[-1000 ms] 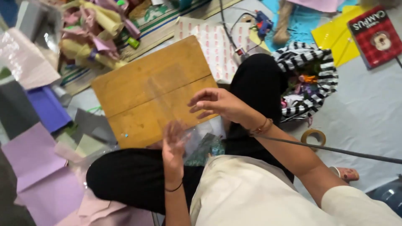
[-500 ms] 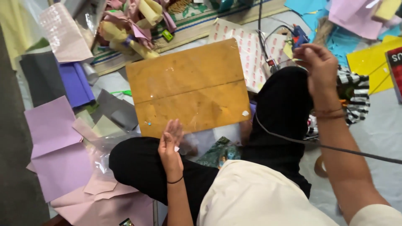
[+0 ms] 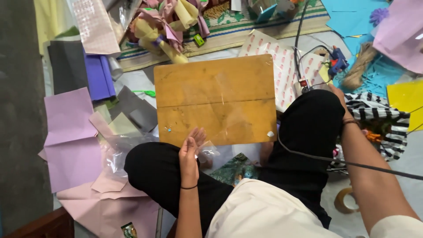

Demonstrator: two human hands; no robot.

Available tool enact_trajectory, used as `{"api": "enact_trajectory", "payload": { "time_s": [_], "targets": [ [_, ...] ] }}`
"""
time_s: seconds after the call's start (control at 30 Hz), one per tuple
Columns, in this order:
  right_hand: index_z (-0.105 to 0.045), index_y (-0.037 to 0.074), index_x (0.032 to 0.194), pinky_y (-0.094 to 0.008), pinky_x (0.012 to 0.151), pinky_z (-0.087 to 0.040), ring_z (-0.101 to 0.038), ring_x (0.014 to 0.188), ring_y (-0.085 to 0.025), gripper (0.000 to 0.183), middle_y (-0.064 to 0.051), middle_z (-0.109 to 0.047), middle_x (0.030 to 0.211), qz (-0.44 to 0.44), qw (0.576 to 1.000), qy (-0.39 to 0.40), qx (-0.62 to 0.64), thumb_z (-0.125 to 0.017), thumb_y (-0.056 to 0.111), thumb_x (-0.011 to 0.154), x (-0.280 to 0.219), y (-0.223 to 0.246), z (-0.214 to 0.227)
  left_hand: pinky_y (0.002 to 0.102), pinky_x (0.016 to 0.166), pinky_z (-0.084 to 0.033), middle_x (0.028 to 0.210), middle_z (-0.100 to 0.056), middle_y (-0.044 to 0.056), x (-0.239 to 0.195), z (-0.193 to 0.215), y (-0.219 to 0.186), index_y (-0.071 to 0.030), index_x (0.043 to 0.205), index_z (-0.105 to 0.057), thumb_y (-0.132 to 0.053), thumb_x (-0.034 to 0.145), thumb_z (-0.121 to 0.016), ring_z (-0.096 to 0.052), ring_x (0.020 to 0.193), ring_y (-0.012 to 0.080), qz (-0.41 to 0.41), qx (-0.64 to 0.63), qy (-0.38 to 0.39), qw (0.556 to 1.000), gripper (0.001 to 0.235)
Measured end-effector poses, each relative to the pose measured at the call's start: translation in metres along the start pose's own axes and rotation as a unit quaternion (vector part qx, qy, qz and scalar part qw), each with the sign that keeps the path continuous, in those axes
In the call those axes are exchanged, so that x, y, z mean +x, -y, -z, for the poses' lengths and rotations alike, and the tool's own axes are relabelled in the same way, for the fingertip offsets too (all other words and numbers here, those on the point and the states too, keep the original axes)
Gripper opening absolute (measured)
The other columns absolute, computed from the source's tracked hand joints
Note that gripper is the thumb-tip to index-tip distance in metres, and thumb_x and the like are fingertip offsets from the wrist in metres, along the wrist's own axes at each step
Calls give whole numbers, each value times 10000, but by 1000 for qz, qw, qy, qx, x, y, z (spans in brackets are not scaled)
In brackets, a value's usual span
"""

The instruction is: Preparing thin plastic sleeves by opening them and smoothing them out on a wooden board

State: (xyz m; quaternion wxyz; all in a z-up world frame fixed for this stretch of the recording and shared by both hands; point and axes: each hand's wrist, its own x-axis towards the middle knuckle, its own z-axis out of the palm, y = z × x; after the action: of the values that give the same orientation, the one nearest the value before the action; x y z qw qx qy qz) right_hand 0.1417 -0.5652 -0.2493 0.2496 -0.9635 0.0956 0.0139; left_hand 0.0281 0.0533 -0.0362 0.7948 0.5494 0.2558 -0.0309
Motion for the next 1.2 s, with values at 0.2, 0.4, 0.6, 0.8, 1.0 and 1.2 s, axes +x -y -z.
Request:
{"api": "enact_trajectory", "payload": {
  "time_s": [0.2,0.4,0.6,0.8,1.0,1.2],
  "targets": [
    [-489,64,1548,-528,987,-416,-527,1189,-474,755,-286,-540,1305,-98,993,6,67,-607,492,937,4,46,-25,435,1060,-500,1363,-678,187,1,-3,-3,-51,1438,-587,-351,1055,-512,-634,1284,331,0,25,2,1000,493],
    [-504,76,1523,-511,1010,-413,-523,1237,-427,787,-241,-541,1360,-194,973,9,127,-544,602,938,-11,58,-2,431,1060,-494,1408,-643,198,3,1,1,-41,1468,-554,-307,1038,-575,-628,1283,332,1,39,-6,999,506],
    [-520,89,1497,-495,1032,-409,-516,1285,-381,836,-196,-541,1415,-280,941,14,190,-478,710,939,-30,90,32,413,1059,-493,1446,-600,203,6,5,11,-49,1527,-444,-219,976,-681,-636,1262,307,-16,38,-19,999,624],
    [-532,99,1476,-482,1051,-405,-509,1325,-343,888,-160,-539,1461,-342,907,21,243,-421,798,939,-55,154,77,356,1115,-440,1530,-488,209,8,12,28,19,1489,-399,-158,929,-655,-532,1368,304,-56,117,23,991,641],
    [-647,86,1352,-234,838,-526,-652,990,-129,397,-56,-698,1226,-256,890,-156,342,-646,347,1053,-61,150,88,421,1075,-492,1475,-481,285,8,17,42,-14,1508,-385,-216,918,-692,-513,1366,361,-97,280,6,955,695],
    [-614,74,1202,-275,939,-606,-632,1025,-140,61,-53,-637,1151,14,846,-342,409,-554,64,1203,-132,254,144,390,1038,-514,1525,-493,196,5,17,43,-31,1510,-371,-122,924,-670,-552,1355,329,-112,333,5,936,664]
  ]
}}
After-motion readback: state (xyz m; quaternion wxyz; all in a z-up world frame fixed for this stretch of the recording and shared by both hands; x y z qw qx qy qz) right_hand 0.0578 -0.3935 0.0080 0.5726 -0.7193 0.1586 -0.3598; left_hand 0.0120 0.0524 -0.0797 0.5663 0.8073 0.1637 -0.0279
